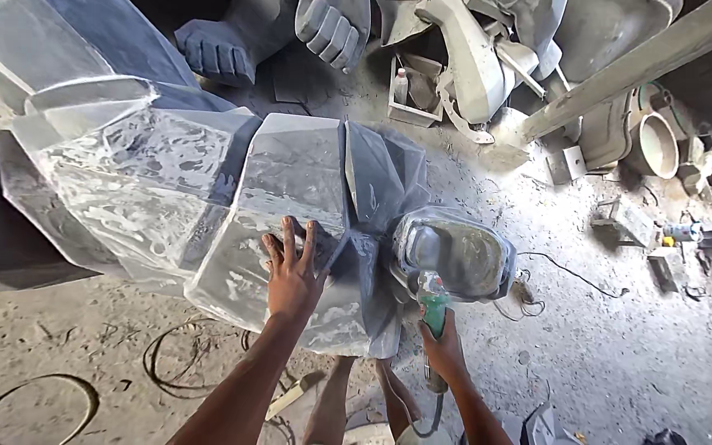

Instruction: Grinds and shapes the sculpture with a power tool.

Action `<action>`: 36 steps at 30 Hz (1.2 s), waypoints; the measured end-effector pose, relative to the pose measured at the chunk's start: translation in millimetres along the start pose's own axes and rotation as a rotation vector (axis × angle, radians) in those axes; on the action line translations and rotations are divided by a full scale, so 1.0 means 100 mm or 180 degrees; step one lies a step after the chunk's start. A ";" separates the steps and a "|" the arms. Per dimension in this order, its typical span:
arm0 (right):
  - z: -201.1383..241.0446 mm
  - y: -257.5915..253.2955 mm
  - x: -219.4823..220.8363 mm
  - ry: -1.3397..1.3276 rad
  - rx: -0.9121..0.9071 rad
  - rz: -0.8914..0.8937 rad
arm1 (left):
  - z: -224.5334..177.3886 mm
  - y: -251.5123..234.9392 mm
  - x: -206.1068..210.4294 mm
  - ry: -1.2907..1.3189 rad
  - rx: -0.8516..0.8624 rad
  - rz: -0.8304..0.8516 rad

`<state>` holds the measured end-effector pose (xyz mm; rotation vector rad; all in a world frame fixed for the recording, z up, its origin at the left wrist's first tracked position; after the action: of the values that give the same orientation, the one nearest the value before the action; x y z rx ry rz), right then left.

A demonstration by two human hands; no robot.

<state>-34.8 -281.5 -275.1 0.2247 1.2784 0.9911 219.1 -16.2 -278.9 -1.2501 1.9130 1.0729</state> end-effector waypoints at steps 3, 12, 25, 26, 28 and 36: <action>0.00 0.00 0.00 0.0124 0.0144 -0.0147 | -0.01 0.00 0.00 -0.0055 0.0013 -0.0004; -0.02 0.13 -0.28 0.1796 0.0844 -0.0299 | 0.05 -0.02 0.03 -0.0076 0.0055 -0.0078; 0.06 0.16 -0.48 0.2124 0.0768 -0.0351 | 0.05 -0.01 0.03 -0.0090 0.0001 -0.0025; 0.05 0.14 -0.44 0.1931 0.0739 -0.0254 | 0.05 -0.01 0.02 -0.0084 0.0015 -0.0024; 0.02 0.10 -0.31 0.1352 0.0694 -0.0113 | 0.03 0.00 0.01 -0.0076 0.0056 -0.0019; -0.01 0.04 0.02 0.0096 0.0719 -0.0450 | 0.05 -0.01 0.02 -0.0105 0.0118 0.0006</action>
<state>-37.6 -277.8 -274.2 0.2898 1.4146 0.7320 219.4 -12.6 -282.9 -1.2032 1.9011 1.0479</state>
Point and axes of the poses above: each hand's wrist, its own y-axis away from the middle knuckle, its own x-axis out of the palm, z = x × y, the point moved 5 cm from there along -y, towards the middle knuckle, and after that the axes turned 10 degrees about y, right-handed, at the moved point
